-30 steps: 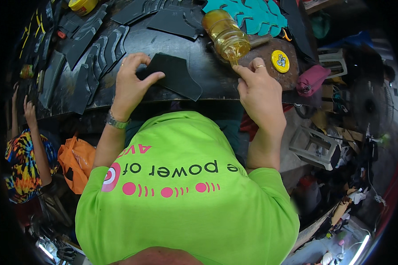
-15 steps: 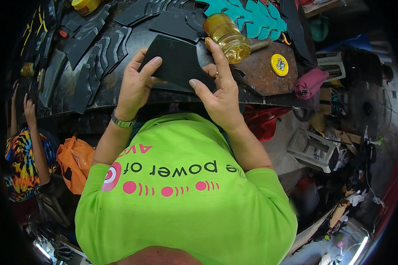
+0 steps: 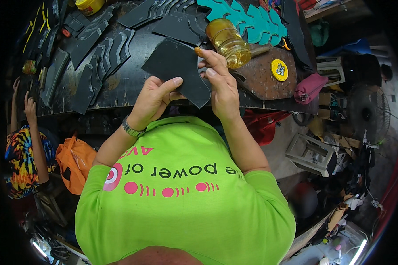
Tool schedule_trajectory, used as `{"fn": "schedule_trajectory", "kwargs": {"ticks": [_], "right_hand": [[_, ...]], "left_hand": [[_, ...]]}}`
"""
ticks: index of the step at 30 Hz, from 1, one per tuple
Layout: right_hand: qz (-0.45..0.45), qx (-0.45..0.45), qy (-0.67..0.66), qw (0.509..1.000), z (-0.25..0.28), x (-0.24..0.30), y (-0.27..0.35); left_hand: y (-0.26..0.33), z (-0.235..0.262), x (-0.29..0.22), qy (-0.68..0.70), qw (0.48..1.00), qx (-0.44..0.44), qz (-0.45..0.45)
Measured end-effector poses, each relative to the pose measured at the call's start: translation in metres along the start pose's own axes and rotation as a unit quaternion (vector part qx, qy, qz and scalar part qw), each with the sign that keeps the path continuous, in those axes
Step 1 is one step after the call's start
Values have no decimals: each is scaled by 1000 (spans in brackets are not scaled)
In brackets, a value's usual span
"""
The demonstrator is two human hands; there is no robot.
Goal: The person picks up black and teal cut pieces from a cluttered work table, turns them over, and stacks them by color. They handle the pieces one at a time, occasionally shifting other items on the table to reach the next piece.
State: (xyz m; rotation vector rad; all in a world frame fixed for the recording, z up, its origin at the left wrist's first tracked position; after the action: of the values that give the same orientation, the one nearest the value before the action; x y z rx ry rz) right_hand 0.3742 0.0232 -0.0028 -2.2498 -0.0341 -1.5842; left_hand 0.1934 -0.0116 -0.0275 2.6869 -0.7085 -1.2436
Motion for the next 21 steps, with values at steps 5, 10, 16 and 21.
{"fn": "schedule_trajectory", "kwargs": {"ticks": [5, 10, 16, 21], "right_hand": [[1, -13, 39, 999, -2, -2, 1], [40, 12, 85, 995, -2, -3, 3], [65, 29, 85, 994, -1, -6, 7], [58, 36, 84, 994, 1, -8, 11]], "left_hand": [[2, -4, -2, 28, 1000, -8, 2], [3, -5, -6, 36, 999, -1, 1], [1, -1, -9, 16, 999, 24, -13], [-1, 3, -13, 35, 999, 28, -20]]}}
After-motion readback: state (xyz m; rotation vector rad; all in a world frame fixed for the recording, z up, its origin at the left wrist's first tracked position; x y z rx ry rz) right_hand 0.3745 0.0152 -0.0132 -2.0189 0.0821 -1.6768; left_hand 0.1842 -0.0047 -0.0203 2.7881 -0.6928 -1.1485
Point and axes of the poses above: each hand's wrist, its own y-axis away from the middle knuckle, its own z-axis out of the back of the hand, x = y × z, the point moved 1 cm from there along -y, towards the middle knuckle, and after that the axes turned 9 degrees about z, right-handed, at the moved point
